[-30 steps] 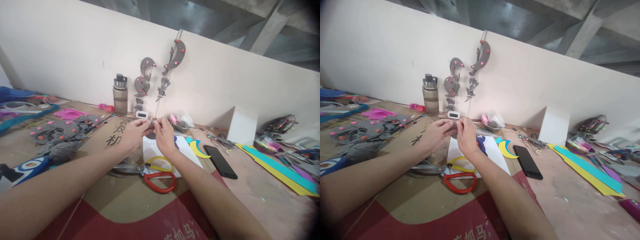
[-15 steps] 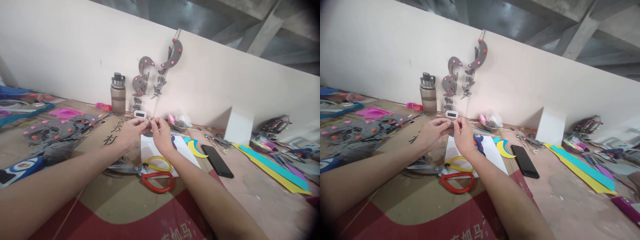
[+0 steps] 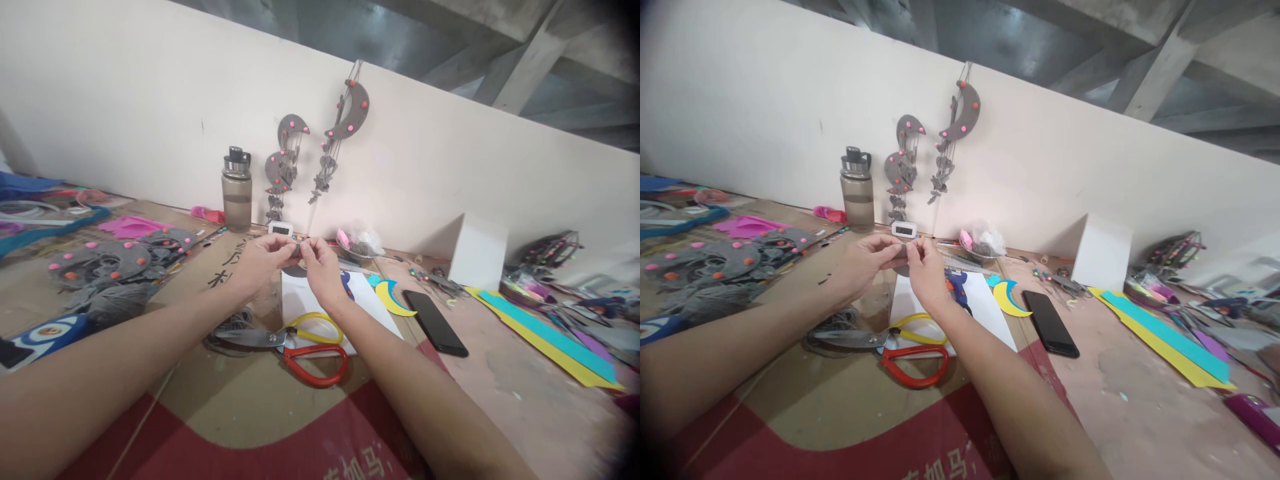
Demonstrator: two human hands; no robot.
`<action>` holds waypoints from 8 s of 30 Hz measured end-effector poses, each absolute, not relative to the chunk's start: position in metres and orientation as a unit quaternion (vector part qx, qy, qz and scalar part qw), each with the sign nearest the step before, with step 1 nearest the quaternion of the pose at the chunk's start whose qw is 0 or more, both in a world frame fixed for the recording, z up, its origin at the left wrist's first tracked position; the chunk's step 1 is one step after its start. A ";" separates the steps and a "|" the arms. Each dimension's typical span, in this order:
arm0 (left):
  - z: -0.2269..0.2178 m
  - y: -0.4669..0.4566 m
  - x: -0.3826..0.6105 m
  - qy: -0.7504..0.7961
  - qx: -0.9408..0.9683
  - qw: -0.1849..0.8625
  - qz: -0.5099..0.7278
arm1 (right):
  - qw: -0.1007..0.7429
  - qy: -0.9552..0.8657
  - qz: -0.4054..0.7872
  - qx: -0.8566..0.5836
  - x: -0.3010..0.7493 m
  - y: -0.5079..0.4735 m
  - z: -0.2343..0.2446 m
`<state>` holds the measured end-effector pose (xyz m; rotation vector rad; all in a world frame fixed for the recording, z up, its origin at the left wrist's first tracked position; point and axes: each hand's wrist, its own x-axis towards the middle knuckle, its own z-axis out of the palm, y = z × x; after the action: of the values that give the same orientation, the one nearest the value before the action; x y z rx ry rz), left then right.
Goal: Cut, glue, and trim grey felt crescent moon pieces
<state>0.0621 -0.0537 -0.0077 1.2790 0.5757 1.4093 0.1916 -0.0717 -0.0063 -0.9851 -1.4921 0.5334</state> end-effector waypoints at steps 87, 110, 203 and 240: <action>0.008 -0.069 0.064 0.342 0.596 0.477 0.547 | 0.603 -0.638 0.094 -0.469 0.189 -0.081 -0.005; 0.037 -0.064 0.043 0.400 0.741 0.290 0.456 | 0.608 -0.656 0.129 -0.428 0.191 -0.074 -0.013; 0.008 -0.057 0.050 0.196 0.555 0.633 0.504 | 0.567 -0.708 0.146 -0.395 0.192 -0.076 -0.007; 0.003 -0.048 0.046 0.167 0.536 0.654 0.507 | 0.513 -0.709 0.345 -0.339 0.198 -0.084 0.018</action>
<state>0.0461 -0.0483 0.0031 1.2154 0.3792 1.1502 0.1984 -0.0837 0.0183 -0.8155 -1.7035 0.8303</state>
